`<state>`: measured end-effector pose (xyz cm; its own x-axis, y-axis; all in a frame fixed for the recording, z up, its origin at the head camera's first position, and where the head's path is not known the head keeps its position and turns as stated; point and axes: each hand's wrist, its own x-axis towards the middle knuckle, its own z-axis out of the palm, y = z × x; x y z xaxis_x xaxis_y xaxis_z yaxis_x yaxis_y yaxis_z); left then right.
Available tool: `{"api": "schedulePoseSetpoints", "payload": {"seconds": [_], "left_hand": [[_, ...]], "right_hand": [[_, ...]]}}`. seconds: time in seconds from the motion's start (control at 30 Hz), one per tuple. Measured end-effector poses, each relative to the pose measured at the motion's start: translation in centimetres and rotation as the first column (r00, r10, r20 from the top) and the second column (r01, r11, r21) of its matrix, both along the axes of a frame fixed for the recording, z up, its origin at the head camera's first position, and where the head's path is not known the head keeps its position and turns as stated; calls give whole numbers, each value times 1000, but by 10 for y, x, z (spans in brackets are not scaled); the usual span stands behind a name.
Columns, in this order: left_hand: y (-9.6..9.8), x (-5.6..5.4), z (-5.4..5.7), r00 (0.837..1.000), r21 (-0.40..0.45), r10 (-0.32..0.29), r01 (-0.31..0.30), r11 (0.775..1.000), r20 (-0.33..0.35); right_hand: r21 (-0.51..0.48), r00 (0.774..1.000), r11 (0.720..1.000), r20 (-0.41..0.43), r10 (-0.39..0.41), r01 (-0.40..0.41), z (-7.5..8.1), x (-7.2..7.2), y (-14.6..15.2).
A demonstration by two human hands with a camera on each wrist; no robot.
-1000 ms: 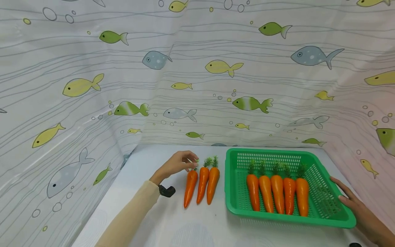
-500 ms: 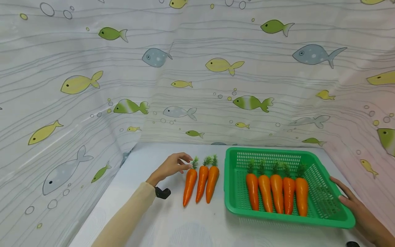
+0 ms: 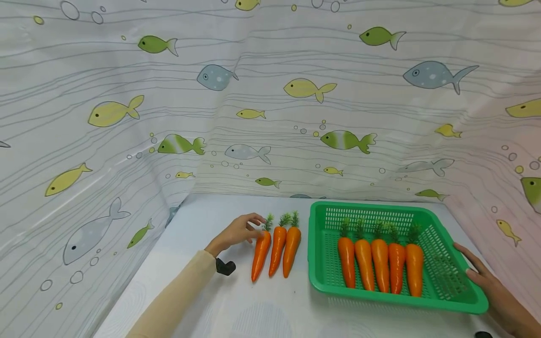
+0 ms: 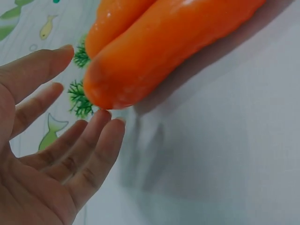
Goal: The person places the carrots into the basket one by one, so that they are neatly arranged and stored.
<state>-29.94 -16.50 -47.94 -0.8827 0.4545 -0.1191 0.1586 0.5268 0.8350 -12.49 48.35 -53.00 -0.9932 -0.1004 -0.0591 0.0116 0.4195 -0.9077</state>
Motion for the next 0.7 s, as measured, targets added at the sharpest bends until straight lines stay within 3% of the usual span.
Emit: {"api": "schedulePoseSetpoints", "payload": {"seconds": [0.13, 0.4, 0.57, 0.7], "left_hand": [[2, 0, -5, 1000, -13, -8, 8, 1000, 18], [4, 3, -9, 999, -49, -50, 50, 998, 11], [7, 5, -11, 997, -88, -72, 73, 993, 20], [9, 6, -11, 997, -101, -69, 71, 992, 27]], "right_hand": [[33, 1000, 999, 13, -10, 9, -1, 0, 1], [-89, 998, 996, 56, 33, -28, 1, -1, 2], [-56, 998, 998, 56, 39, -35, 0, 0, 4], [-106, 996, 993, 70, 52, -45, -1, -1, 5]]}}
